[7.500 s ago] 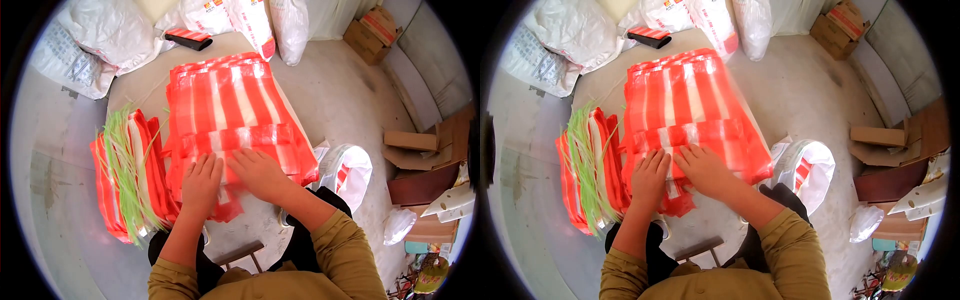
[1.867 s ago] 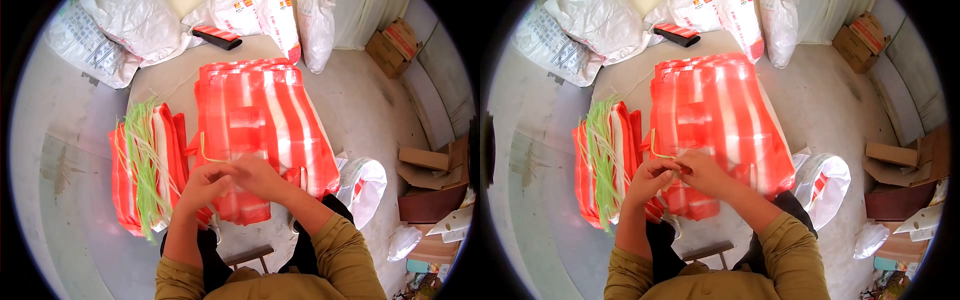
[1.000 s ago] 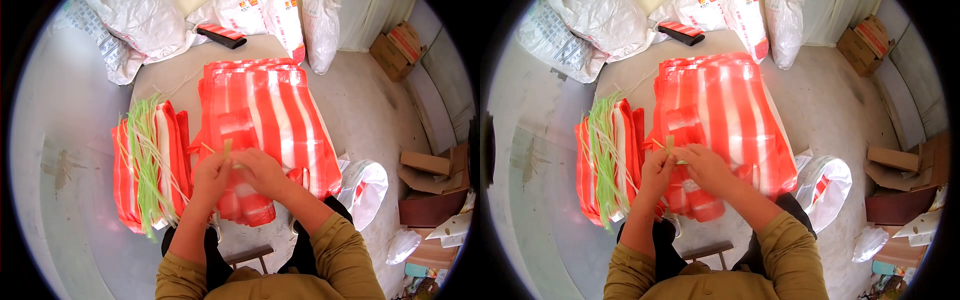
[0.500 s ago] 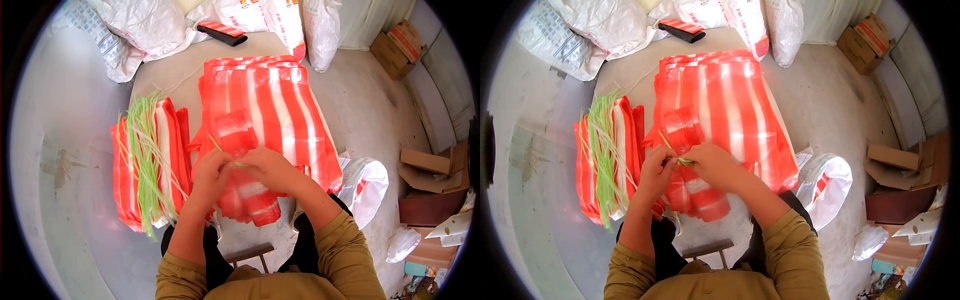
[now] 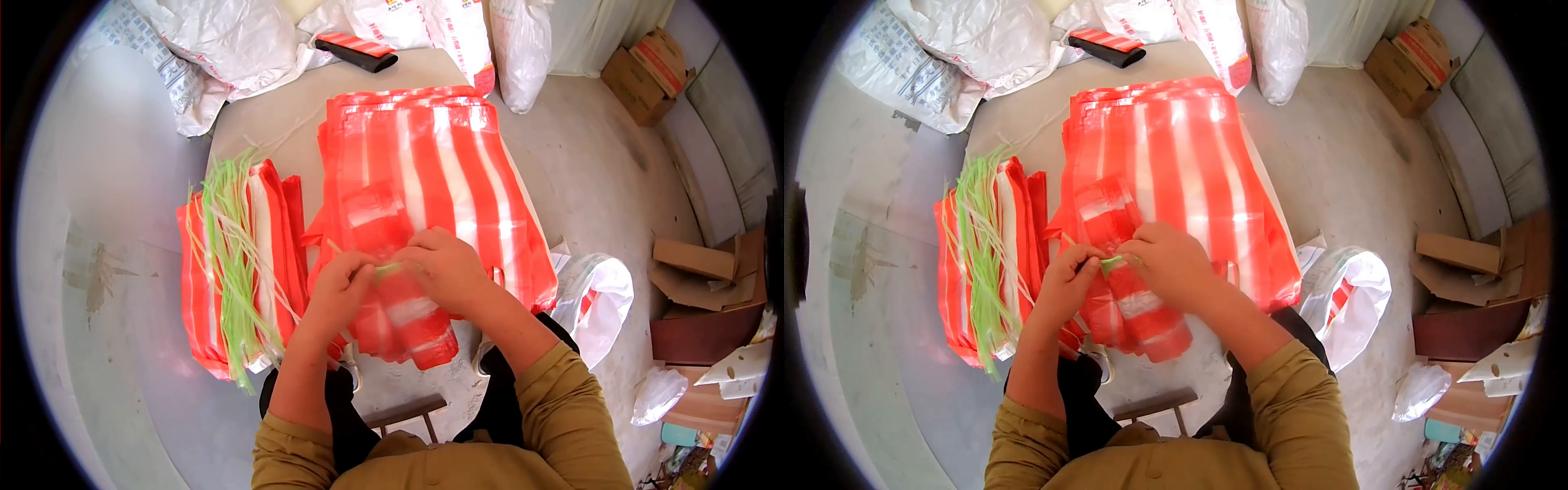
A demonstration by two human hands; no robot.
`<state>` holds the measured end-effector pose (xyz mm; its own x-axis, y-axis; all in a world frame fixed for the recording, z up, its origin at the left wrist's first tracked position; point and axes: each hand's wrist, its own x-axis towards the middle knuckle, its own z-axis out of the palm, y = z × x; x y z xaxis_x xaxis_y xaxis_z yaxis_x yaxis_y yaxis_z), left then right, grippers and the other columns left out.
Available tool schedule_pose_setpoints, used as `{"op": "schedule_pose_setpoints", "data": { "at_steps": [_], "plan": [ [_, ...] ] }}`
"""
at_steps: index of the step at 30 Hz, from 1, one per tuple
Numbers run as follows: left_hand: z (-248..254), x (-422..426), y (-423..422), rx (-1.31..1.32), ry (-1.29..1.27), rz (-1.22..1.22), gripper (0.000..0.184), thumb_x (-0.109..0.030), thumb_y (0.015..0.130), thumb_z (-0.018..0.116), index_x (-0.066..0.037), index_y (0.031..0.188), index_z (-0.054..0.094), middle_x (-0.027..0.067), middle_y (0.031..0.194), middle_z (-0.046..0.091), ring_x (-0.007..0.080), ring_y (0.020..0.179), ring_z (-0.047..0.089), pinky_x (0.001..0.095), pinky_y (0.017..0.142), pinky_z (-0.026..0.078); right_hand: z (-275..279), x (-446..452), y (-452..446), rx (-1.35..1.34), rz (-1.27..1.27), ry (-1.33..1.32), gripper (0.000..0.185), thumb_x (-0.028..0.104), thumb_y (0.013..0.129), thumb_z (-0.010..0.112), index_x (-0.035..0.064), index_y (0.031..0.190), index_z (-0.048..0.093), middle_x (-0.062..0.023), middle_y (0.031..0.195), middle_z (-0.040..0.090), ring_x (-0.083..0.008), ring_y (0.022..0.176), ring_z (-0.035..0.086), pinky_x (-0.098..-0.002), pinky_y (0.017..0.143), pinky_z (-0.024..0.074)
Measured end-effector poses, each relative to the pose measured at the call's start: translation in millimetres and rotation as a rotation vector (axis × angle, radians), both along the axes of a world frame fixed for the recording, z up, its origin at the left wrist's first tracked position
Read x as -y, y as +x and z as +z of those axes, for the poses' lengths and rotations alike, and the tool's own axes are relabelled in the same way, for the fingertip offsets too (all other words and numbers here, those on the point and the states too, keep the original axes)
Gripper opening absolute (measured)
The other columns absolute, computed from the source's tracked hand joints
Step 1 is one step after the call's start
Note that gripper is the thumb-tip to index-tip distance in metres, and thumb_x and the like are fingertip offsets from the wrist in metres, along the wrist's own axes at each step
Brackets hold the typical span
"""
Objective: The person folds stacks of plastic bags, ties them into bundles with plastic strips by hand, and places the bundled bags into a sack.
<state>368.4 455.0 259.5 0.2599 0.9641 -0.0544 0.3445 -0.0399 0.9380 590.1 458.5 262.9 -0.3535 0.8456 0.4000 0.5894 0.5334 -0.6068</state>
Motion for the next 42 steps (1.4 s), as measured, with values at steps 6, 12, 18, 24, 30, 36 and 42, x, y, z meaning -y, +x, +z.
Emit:
{"op": "schedule_pose_setpoints", "data": {
  "at_steps": [6,12,18,24,30,36,42],
  "plan": [
    [-1,-2,4,-0.142,0.229,0.096,0.004,-0.001,0.097,0.065,-0.001,0.101,0.066,0.0023,0.091,0.059,0.0130,0.084,0.058,0.0261,0.077,0.046,-1,5,7,-0.009,-0.045,-0.225,0.020,0.021,0.101,0.060,0.0103,0.108,0.075,-0.0092,0.100,0.066,-0.0308,0.090,0.066,-0.0423,0.078,0.0544],
    [-3,-23,11,0.084,0.361,0.233,0.002,-0.001,0.095,0.067,0.000,0.095,0.065,0.0053,0.094,0.055,0.0138,0.083,0.058,0.0260,0.079,0.048,23,-2,-4,-0.253,-0.085,-0.344,0.022,0.019,0.103,0.059,0.0068,0.114,0.074,-0.0110,0.101,0.067,-0.0299,0.087,0.068,-0.0383,0.076,0.0548],
    [-15,-26,7,-0.148,0.289,0.286,0.010,-0.006,0.092,0.073,0.001,0.090,0.065,0.0052,0.094,0.055,0.0143,0.079,0.058,0.0273,0.073,0.048,-5,-12,2,-0.095,-0.167,-0.163,0.019,0.018,0.100,0.063,0.0057,0.106,0.076,-0.0092,0.096,0.067,-0.0283,0.083,0.068,-0.0374,0.073,0.0548],
    [-20,-22,2,-0.198,0.231,0.352,0.021,-0.016,0.085,0.080,-0.001,0.087,0.066,0.0079,0.092,0.054,0.0189,0.077,0.057,0.0320,0.070,0.048,-5,-13,12,0.139,-0.171,-0.144,0.014,0.017,0.095,0.066,0.0059,0.097,0.075,-0.0084,0.091,0.066,-0.0281,0.083,0.067,-0.0380,0.071,0.0550],
    [-21,-22,4,-0.268,0.226,0.360,0.027,-0.021,0.082,0.082,-0.002,0.084,0.064,0.0110,0.092,0.053,0.0258,0.084,0.056,0.0371,0.073,0.047,2,-10,3,-0.085,-0.098,-0.115,0.016,0.016,0.094,0.067,0.0018,0.093,0.074,-0.0087,0.098,0.069,-0.0234,0.082,0.068,-0.0351,0.070,0.0539],
    [-27,-23,9,-0.321,0.268,0.338,0.026,-0.021,0.082,0.082,-0.002,0.085,0.065,0.0133,0.093,0.054,0.0302,0.086,0.056,0.0402,0.075,0.047,-13,-16,-10,-0.427,0.154,-0.455,0.022,0.019,0.097,0.067,-0.0016,0.089,0.071,-0.0075,0.087,0.069,-0.0125,0.076,0.060,-0.0297,0.066,0.0505],
    [-20,-22,7,-0.348,0.434,0.332,0.021,-0.008,0.087,0.078,0.000,0.082,0.059,0.0053,0.085,0.052,0.0168,0.072,0.053,0.0301,0.065,0.045,-8,-20,-6,-0.154,-0.013,-0.553,0.018,0.017,0.095,0.069,-0.0005,0.089,0.071,-0.0068,0.081,0.066,-0.0137,0.073,0.061,-0.0291,0.066,0.0500]
  ]
}}
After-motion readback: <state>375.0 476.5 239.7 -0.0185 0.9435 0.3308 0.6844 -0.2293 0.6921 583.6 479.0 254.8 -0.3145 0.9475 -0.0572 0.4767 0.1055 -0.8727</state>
